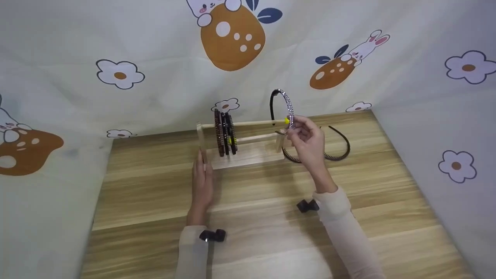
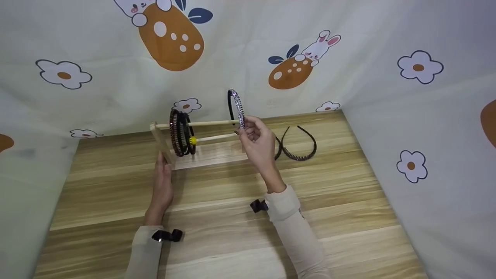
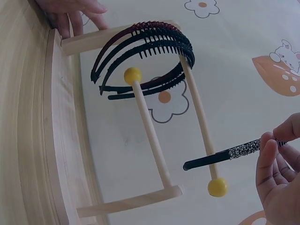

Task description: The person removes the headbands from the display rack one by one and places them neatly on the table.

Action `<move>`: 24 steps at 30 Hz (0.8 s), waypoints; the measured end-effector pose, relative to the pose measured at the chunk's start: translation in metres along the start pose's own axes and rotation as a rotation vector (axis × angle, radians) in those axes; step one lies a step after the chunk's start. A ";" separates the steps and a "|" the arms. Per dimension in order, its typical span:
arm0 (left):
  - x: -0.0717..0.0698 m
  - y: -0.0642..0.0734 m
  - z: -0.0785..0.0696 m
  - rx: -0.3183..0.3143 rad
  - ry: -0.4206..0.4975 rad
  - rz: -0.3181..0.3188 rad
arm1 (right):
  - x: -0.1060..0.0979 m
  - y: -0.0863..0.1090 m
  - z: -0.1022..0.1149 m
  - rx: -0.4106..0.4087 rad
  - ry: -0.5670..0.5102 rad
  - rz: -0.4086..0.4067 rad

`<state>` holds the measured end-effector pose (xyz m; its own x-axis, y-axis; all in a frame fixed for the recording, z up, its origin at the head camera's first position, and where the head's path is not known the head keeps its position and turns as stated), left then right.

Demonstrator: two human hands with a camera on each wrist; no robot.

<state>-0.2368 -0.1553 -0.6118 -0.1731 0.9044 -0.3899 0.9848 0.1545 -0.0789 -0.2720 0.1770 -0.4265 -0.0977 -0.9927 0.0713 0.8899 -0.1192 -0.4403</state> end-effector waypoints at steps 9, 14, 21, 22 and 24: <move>0.001 0.000 0.003 -0.020 -0.007 0.001 | -0.010 -0.002 0.002 -0.004 0.006 -0.025; 0.000 0.000 0.002 -0.015 -0.003 -0.007 | -0.015 -0.003 0.001 -0.004 0.008 -0.041; 0.001 -0.001 0.001 0.003 0.006 -0.008 | -0.024 -0.004 0.001 0.000 0.018 -0.054; 0.001 0.000 0.001 -0.002 0.006 -0.006 | -0.025 -0.004 0.001 -0.001 0.022 -0.056; 0.001 0.001 0.002 -0.011 0.011 -0.001 | -0.027 -0.005 0.000 -0.002 0.030 -0.061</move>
<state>-0.2361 -0.1551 -0.6136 -0.1740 0.9084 -0.3802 0.9847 0.1596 -0.0692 -0.2733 0.2049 -0.4262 -0.1650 -0.9837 0.0710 0.8811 -0.1794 -0.4375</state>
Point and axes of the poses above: each hand's wrist, its own y-axis away from the middle knuckle, its own x-axis out of the palm, z = x × y, the point moved 8 cm from there along -y, towards the middle knuckle, and after that the axes turned 3 degrees about -y, right-handed, at the moved point
